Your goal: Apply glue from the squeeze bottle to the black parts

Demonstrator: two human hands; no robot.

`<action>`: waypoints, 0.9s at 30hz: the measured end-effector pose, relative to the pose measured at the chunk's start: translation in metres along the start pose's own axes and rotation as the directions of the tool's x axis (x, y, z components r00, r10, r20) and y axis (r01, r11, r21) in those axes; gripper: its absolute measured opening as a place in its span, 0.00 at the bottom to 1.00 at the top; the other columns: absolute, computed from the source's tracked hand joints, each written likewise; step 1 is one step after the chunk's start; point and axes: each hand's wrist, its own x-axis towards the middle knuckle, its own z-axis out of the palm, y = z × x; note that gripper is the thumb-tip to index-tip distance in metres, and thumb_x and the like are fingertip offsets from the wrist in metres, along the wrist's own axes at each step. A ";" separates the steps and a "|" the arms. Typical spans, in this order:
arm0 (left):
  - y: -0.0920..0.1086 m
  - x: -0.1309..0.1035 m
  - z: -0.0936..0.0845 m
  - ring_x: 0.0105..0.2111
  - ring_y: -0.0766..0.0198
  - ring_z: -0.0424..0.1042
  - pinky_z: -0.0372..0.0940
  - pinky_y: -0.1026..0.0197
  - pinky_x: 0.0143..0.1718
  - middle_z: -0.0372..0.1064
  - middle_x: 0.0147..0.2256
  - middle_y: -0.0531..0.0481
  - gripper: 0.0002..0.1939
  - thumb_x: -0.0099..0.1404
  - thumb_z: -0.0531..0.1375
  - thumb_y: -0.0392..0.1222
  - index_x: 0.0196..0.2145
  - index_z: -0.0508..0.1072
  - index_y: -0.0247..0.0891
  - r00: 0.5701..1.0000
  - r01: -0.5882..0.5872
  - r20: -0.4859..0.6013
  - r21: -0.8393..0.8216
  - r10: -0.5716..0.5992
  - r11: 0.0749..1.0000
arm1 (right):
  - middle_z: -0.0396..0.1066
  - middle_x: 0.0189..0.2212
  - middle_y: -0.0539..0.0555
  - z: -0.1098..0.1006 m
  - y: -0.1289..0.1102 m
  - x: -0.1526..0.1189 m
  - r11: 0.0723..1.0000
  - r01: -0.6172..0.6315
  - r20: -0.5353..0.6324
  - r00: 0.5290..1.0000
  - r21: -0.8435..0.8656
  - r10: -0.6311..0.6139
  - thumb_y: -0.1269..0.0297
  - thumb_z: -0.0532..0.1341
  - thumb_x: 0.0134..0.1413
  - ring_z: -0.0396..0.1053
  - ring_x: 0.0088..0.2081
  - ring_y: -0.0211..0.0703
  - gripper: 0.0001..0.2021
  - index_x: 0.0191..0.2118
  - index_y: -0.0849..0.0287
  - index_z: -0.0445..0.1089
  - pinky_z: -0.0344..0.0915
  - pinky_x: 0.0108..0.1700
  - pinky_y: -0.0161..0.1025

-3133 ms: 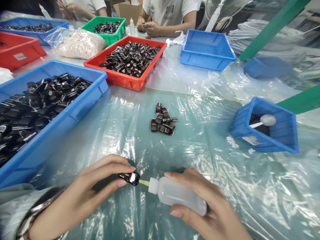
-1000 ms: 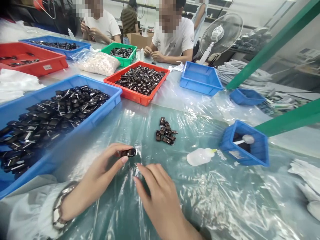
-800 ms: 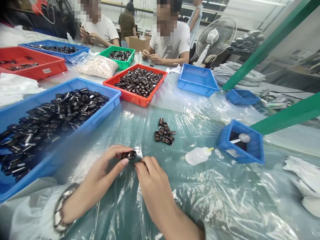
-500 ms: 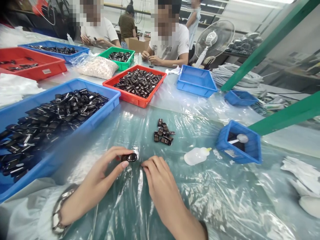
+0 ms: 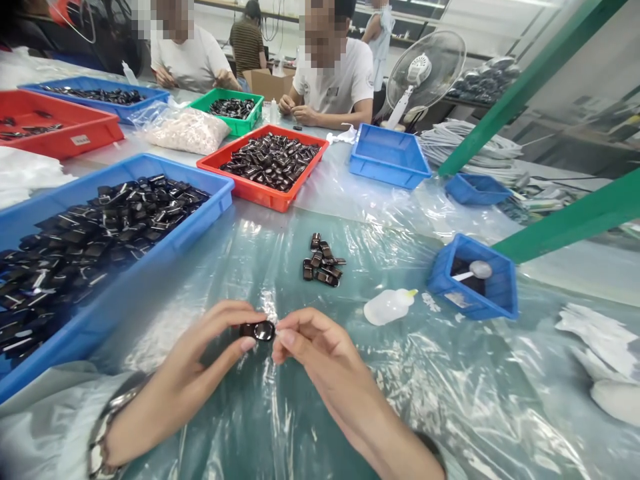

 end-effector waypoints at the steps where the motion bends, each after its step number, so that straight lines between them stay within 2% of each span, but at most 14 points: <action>1: 0.000 -0.001 0.000 0.49 0.62 0.63 0.61 0.60 0.47 0.62 0.47 0.51 0.14 0.71 0.52 0.37 0.51 0.65 0.51 1.000 0.002 0.006 0.001 -0.002 1.000 | 0.67 0.24 0.46 0.001 0.001 0.000 0.999 -0.023 0.011 1.000 0.048 0.022 0.58 0.64 0.53 0.67 0.29 0.36 0.06 0.32 0.53 0.71 0.64 0.38 0.37; 5: 0.001 -0.003 0.000 0.49 0.62 0.63 0.62 0.60 0.46 0.63 0.47 0.51 0.14 0.70 0.52 0.36 0.51 0.65 0.52 1.000 -0.013 0.005 0.024 0.013 1.000 | 0.66 0.25 0.45 0.001 0.005 0.000 0.986 -0.071 0.060 0.996 0.153 0.063 0.59 0.64 0.54 0.66 0.30 0.34 0.05 0.32 0.53 0.71 0.62 0.39 0.34; 11: 0.003 -0.002 -0.003 0.46 0.63 0.65 0.62 0.61 0.45 0.65 0.46 0.51 0.17 0.70 0.53 0.32 0.51 0.66 0.50 0.984 -0.173 -0.022 0.137 0.178 0.975 | 0.67 0.26 0.46 0.002 0.010 0.000 0.962 -0.121 0.130 0.987 0.245 0.091 0.60 0.65 0.53 0.67 0.31 0.37 0.08 0.38 0.53 0.68 0.62 0.40 0.37; 15: 0.003 -0.002 -0.005 0.45 0.64 0.65 0.63 0.63 0.43 0.65 0.46 0.50 0.20 0.69 0.52 0.28 0.53 0.66 0.47 0.974 -0.224 0.003 0.150 0.226 0.963 | 0.69 0.29 0.48 0.003 0.013 0.002 0.942 -0.167 0.193 0.975 0.291 0.113 0.60 0.65 0.52 0.69 0.33 0.37 0.09 0.38 0.55 0.68 0.64 0.41 0.37; 18: 0.003 -0.002 -0.003 0.45 0.63 0.65 0.63 0.61 0.43 0.65 0.46 0.49 0.20 0.69 0.52 0.28 0.54 0.65 0.45 0.968 -0.248 0.020 0.175 0.248 0.953 | 0.70 0.31 0.50 0.002 0.012 0.002 0.952 -0.163 0.223 0.969 0.259 0.105 0.59 0.65 0.53 0.70 0.35 0.39 0.09 0.39 0.55 0.69 0.66 0.41 0.39; 20: 0.006 -0.003 -0.003 0.44 0.62 0.66 0.64 0.61 0.41 0.66 0.45 0.48 0.20 0.69 0.51 0.28 0.54 0.65 0.45 0.958 -0.284 0.034 0.222 0.283 0.933 | 0.70 0.30 0.50 0.001 0.011 0.001 0.985 -0.104 0.188 0.979 0.141 0.077 0.57 0.63 0.55 0.70 0.35 0.40 0.09 0.39 0.55 0.69 0.67 0.41 0.41; 23: 0.019 -0.002 -0.012 0.44 0.61 0.66 0.64 0.59 0.42 0.67 0.45 0.50 0.22 0.68 0.52 0.27 0.55 0.64 0.46 0.926 -0.343 0.001 0.419 0.377 0.841 | 0.68 0.28 0.48 -0.001 0.006 -0.004 0.997 0.033 0.088 0.996 -0.064 -0.027 0.57 0.64 0.53 0.69 0.31 0.39 0.08 0.37 0.53 0.70 0.66 0.37 0.39; 25: 0.030 0.001 -0.029 0.46 0.57 0.65 0.61 0.54 0.47 0.67 0.46 0.51 0.24 0.66 0.54 0.29 0.56 0.63 0.51 0.881 -0.268 -0.150 0.626 0.449 0.733 | 0.67 0.26 0.46 -0.006 0.002 -0.010 0.951 0.221 0.009 0.974 -0.217 -0.224 0.62 0.66 0.50 0.67 0.29 0.38 0.08 0.37 0.50 0.70 0.64 0.34 0.38; 26: 0.035 0.003 -0.039 0.48 0.55 0.64 0.58 0.51 0.51 0.66 0.48 0.52 0.24 0.66 0.55 0.31 0.56 0.63 0.53 0.842 -0.174 -0.252 0.710 0.476 0.683 | 0.66 0.25 0.45 -0.011 -0.001 -0.014 0.881 0.346 -0.038 0.925 -0.322 -0.377 0.64 0.67 0.49 0.66 0.29 0.38 0.09 0.38 0.48 0.71 0.63 0.34 0.38; 27: 0.038 0.006 -0.051 0.52 0.51 0.61 0.53 0.47 0.55 0.64 0.51 0.53 0.23 0.67 0.55 0.33 0.56 0.64 0.55 0.802 -0.050 -0.357 0.759 0.479 0.649 | 0.66 0.25 0.46 -0.018 -0.003 -0.018 0.770 0.459 -0.091 0.831 -0.442 -0.548 0.66 0.66 0.50 0.66 0.30 0.39 0.10 0.39 0.46 0.70 0.63 0.35 0.39</action>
